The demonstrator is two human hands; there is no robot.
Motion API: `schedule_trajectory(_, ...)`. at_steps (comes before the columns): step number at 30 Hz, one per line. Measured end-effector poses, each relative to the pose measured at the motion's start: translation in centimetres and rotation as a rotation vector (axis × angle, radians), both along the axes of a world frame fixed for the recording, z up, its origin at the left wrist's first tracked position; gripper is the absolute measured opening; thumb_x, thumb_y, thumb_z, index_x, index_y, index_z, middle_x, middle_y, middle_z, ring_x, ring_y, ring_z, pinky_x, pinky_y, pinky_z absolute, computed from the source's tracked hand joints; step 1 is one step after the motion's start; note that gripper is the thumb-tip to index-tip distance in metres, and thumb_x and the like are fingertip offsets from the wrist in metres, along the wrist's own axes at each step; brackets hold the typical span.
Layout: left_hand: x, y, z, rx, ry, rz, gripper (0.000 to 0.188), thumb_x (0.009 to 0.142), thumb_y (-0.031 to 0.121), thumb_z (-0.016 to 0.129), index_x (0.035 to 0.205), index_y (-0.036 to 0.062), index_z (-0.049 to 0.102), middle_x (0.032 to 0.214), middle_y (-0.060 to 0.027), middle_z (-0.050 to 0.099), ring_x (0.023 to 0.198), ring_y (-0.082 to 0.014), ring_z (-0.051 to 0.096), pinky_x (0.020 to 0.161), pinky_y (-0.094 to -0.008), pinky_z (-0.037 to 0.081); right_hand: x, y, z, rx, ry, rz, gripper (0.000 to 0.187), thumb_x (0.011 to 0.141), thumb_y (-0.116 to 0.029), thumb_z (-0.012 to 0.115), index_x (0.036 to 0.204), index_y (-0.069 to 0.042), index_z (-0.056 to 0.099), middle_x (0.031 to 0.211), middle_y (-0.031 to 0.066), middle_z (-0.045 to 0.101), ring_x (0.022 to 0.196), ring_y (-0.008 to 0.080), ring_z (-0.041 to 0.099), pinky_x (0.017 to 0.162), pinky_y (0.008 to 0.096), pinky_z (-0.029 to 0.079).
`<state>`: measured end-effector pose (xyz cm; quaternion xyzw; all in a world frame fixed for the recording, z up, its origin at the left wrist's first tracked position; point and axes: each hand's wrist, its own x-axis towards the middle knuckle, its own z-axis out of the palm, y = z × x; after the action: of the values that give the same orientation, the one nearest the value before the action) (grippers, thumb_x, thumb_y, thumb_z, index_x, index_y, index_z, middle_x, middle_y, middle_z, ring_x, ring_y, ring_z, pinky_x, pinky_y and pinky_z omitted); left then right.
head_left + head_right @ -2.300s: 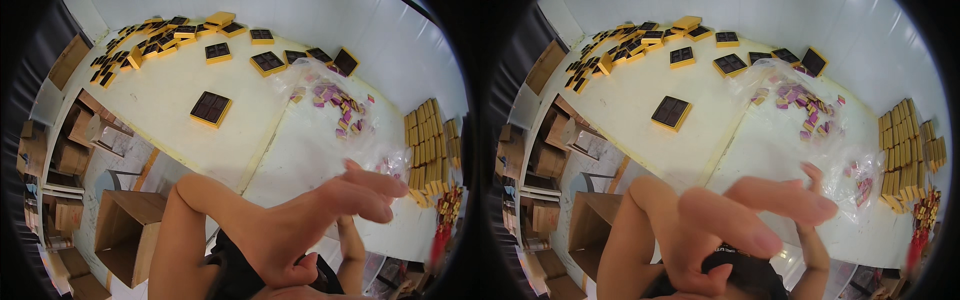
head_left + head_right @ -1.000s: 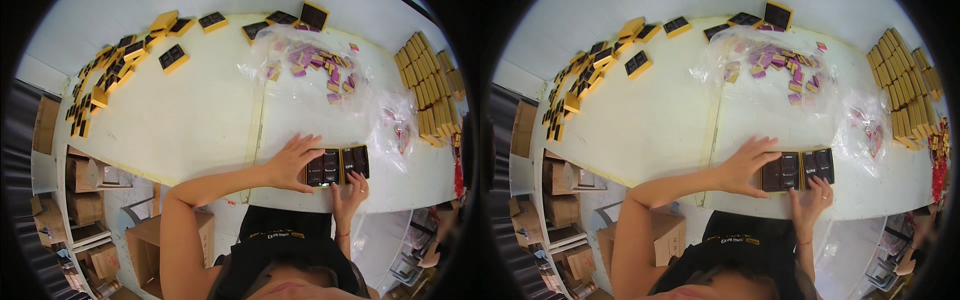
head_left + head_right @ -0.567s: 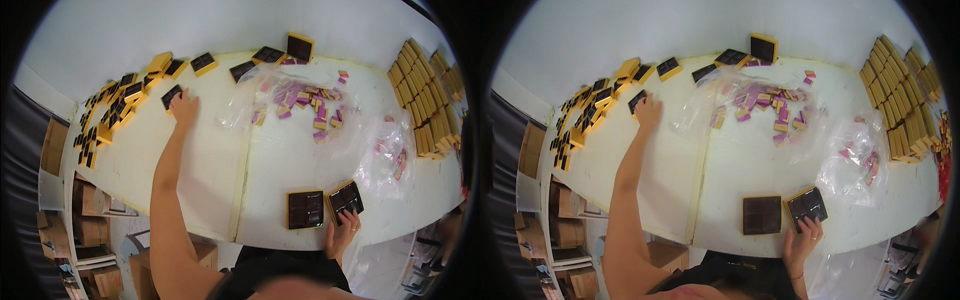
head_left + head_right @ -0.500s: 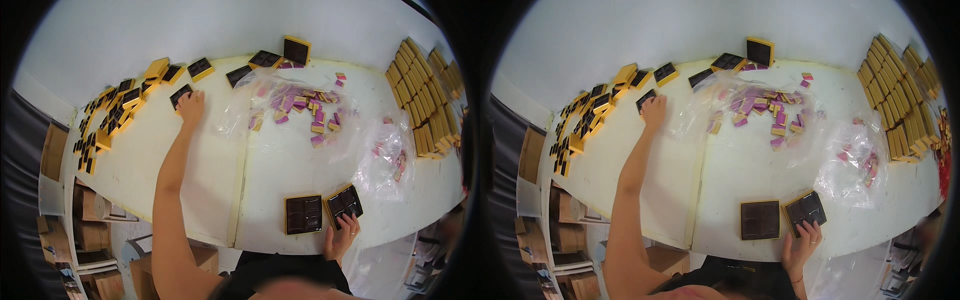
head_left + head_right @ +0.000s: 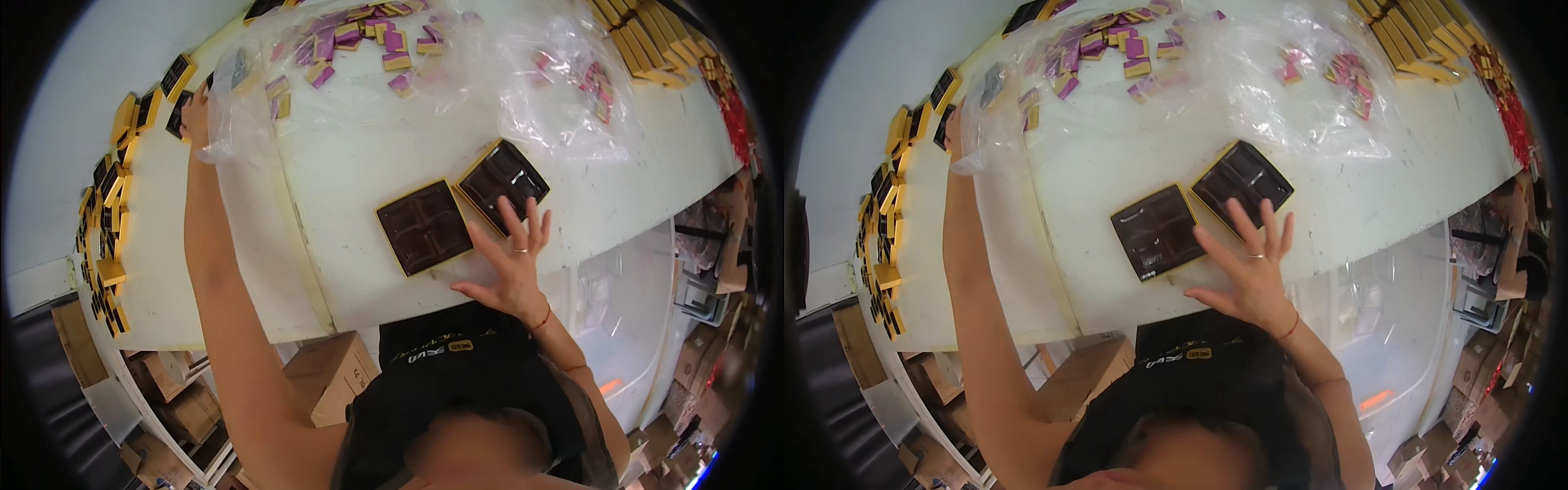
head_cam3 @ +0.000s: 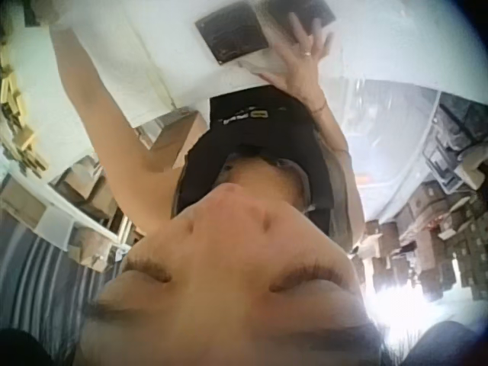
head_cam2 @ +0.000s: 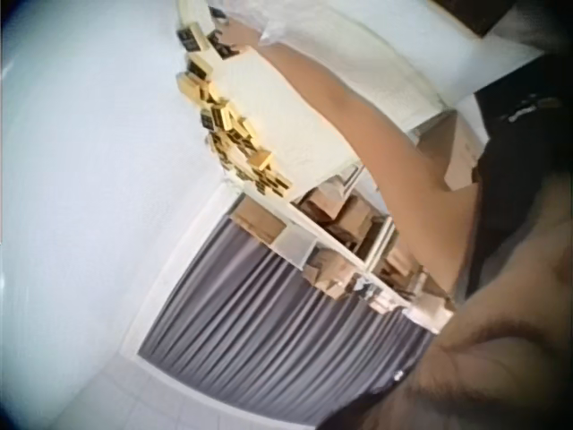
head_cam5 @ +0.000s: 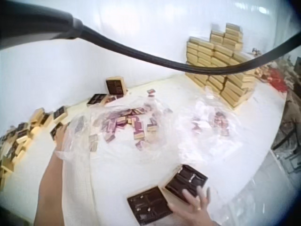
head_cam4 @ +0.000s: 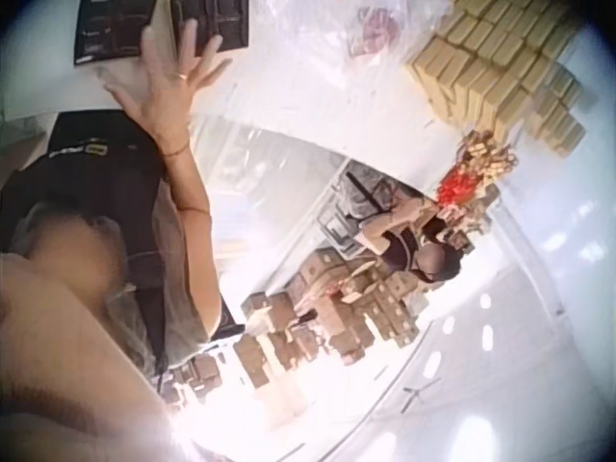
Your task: The person assembles makeup palettes by placing small colored pans into black plastic trays. They then place clear plastic lids over the filled trays and stack the completed units on the table.
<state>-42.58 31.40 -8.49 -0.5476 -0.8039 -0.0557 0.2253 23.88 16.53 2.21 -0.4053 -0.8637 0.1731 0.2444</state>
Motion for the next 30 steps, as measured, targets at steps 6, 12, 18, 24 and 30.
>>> schedule_trajectory(6,3.5,-22.5,1.3,0.094,-0.079,0.093,0.036,0.096,0.03,0.049,0.125,0.0169,0.064,0.145,-0.0101,0.049,0.135,-0.0303,0.041,0.107,-0.049,0.028,-2.5,-0.8,-1.0,0.065,0.08,0.295,0.045,0.075,-0.011,0.075,0.119,-0.019,0.067,0.121,-0.001,0.06,0.125,0.0273,0.049,0.114,0.058,0.016)
schedule_trajectory(12,27.8,-28.6,6.4,0.265,-0.358,0.147,0.033,0.092,0.021,0.059,0.124,0.0137,0.065,0.143,-0.0155,0.046,0.135,-0.0343,0.037,0.111,-0.0506,0.021,-2.2,-0.9,-1.7,0.071,0.192,0.188,0.036,0.071,-0.01,0.079,0.106,-0.017,0.071,0.1,-0.0015,0.062,0.11,0.0249,0.054,0.109,0.0507,0.027)
schedule_trajectory(18,40.8,-27.6,8.6,0.324,-0.483,0.125,0.036,0.093,0.027,0.062,0.127,0.0172,0.066,0.137,-0.0165,0.047,0.126,-0.0337,0.038,0.108,-0.047,0.024,-2.9,-3.2,0.1,0.022,0.078,0.191,0.062,0.067,-0.031,0.085,0.123,-0.018,0.064,0.12,0.0024,0.055,0.121,0.0268,0.046,0.112,0.0547,0.018)
schedule_trajectory(24,44.0,-27.7,9.2,0.424,-0.661,-0.025,0.057,0.083,0.031,0.074,0.133,0.0076,0.058,0.119,-0.0097,0.058,0.109,-0.0264,0.049,0.095,-0.0408,0.031,-4.1,-3.6,-0.4,0.048,0.027,0.077,0.06,0.074,-0.029,0.081,0.129,-0.018,0.061,0.125,0.0041,0.052,0.123,0.0265,0.045,0.113,0.0551,0.015)
schedule_trajectory(30,42.7,-30.1,10.5,0.243,-0.731,-0.189,0.084,0.062,0.029,0.09,0.136,0.0068,0.055,0.085,-0.001,0.057,0.083,-0.0195,0.05,0.081,-0.0347,0.035,-3.4,-0.4,-0.2,0.124,0.092,0.116,0.044,0.076,-0.023,0.079,0.118,-0.015,0.066,0.114,0.0023,0.058,0.114,0.0244,0.052,0.112,0.052,0.021)
